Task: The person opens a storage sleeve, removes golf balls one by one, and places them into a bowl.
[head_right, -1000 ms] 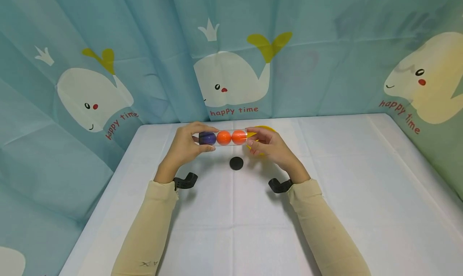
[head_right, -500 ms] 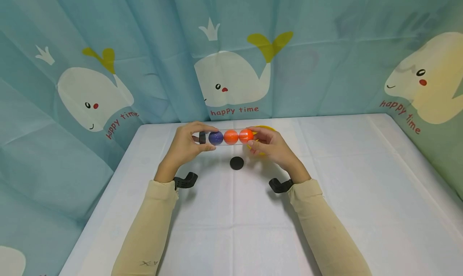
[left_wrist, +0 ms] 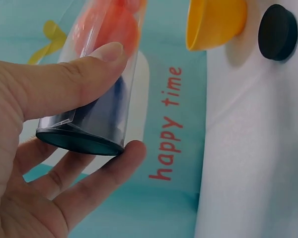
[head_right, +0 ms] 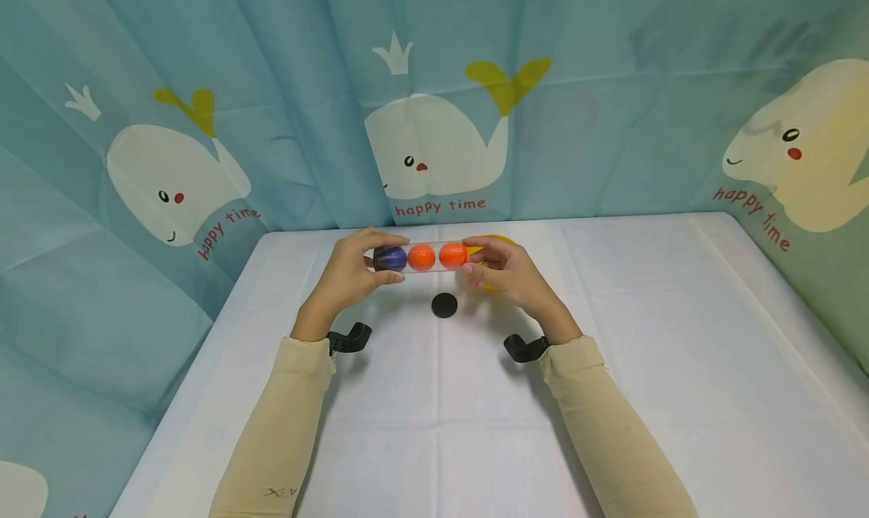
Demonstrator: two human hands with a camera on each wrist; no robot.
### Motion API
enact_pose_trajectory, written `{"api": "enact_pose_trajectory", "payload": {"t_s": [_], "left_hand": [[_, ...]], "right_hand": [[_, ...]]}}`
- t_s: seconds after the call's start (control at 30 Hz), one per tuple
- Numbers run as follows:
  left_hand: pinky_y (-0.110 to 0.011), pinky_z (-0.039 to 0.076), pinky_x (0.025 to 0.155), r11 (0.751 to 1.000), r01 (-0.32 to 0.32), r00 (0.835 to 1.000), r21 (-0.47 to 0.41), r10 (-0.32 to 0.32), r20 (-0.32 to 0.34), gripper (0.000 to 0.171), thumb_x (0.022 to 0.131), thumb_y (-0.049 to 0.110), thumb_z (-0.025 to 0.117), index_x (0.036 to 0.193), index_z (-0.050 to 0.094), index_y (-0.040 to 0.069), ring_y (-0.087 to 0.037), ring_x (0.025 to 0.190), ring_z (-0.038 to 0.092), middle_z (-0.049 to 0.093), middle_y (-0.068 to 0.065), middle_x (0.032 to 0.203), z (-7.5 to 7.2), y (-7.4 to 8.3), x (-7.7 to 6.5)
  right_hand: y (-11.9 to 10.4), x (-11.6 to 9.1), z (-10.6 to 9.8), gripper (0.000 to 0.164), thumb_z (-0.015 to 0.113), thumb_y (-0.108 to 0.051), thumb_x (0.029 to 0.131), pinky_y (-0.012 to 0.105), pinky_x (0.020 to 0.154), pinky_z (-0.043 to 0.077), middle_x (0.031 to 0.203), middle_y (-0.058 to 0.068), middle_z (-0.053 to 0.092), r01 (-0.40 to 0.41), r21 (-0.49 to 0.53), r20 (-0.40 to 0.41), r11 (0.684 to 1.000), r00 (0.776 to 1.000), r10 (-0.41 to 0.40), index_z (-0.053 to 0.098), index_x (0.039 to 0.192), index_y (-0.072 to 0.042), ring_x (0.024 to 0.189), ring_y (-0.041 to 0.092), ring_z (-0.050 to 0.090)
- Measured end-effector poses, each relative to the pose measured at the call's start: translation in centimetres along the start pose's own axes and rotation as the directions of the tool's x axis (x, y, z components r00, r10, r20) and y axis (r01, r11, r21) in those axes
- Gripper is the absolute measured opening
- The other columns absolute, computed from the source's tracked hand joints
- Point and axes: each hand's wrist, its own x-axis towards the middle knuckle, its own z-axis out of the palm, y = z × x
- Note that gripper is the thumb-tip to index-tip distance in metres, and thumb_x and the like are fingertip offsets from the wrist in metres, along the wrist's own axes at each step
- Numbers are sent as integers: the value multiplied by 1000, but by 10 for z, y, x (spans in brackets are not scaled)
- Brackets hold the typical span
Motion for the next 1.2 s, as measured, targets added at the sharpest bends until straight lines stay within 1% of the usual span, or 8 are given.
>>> {"api": "enact_pose_trajectory", "payload": {"t_s": [0.27, 0.47, 0.57, 0.67, 0.73, 0.83, 0.97, 1.2], "left_hand": [[-37, 56, 77, 998, -38, 999, 49, 40, -26, 50, 76, 8, 91, 123, 75, 14, -24, 100, 63, 70, -7, 117, -2, 4, -1], [-34, 49, 76, 993, -59, 997, 100, 64, -39, 51, 75, 8, 91, 123, 76, 15, -23, 96, 58, 70, -6, 114, -4, 9, -1], [-33, 48, 76, 993, -62, 997, 104, 67, -44, 51, 75, 9, 91, 123, 76, 15, -23, 93, 57, 70, -6, 113, -4, 10, -1], [-34, 49, 75, 994, -55, 997, 91, 59, -46, 51, 75, 9, 91, 123, 76, 15, -23, 91, 56, 70, -6, 113, -4, 10, -1], [-34, 53, 76, 996, -48, 998, 72, 52, -45, 50, 76, 9, 91, 123, 76, 16, -23, 92, 57, 70, -6, 115, -3, 8, 0], [-38, 57, 80, 999, -36, 998, 24, 38, -48, 50, 76, 9, 91, 123, 76, 16, -24, 97, 60, 71, -6, 117, -1, 4, 0], [-40, 59, 80, 999, -18, 998, -38, 16, -58, 49, 75, 9, 91, 121, 77, 17, -23, 101, 61, 71, -4, 118, 1, 1, 1], [-38, 59, 79, 998, -24, 998, -65, 20, -63, 50, 75, 9, 92, 122, 76, 14, -23, 105, 63, 70, -5, 118, 3, -1, 2]], "right_hand": [[1, 0, 0, 44, 69, -19, 99, 26, 81, 60, 110, 0, 74, -23, 27, 16, 999, 1000, 22, 58, 141, -11, 92, 13, 70], [2, 1, 0, 45, 74, -19, 96, 31, 80, 60, 111, 0, 73, -9, 52, 34, 999, 999, 7, 61, 138, -13, 88, 13, 68], [3, 1, 0, 44, 74, -17, 96, 32, 79, 61, 109, 5, 73, 9, 77, 44, 997, 999, -12, 61, 137, -10, 85, 16, 67], [4, 1, -1, 42, 72, -13, 96, 32, 78, 61, 107, 8, 73, 25, 97, 43, 995, 999, -30, 60, 136, -7, 85, 21, 68], [3, 1, -1, 42, 72, -13, 96, 32, 78, 61, 107, 6, 73, 34, 93, 35, 995, 999, -38, 60, 136, -6, 85, 23, 68], [2, 0, -3, 42, 72, -13, 97, 29, 77, 61, 106, 1, 73, 46, 76, 16, 996, 999, -47, 60, 136, -4, 83, 20, 68], [2, 1, -4, 42, 72, -12, 97, 26, 75, 60, 105, -4, 72, 56, 68, -8, 996, 998, -55, 60, 136, -2, 79, 16, 68], [3, 2, -6, 44, 73, -13, 96, 25, 74, 60, 102, -4, 71, 59, 77, -32, 995, 998, -57, 60, 137, -2, 77, 14, 65]]}}
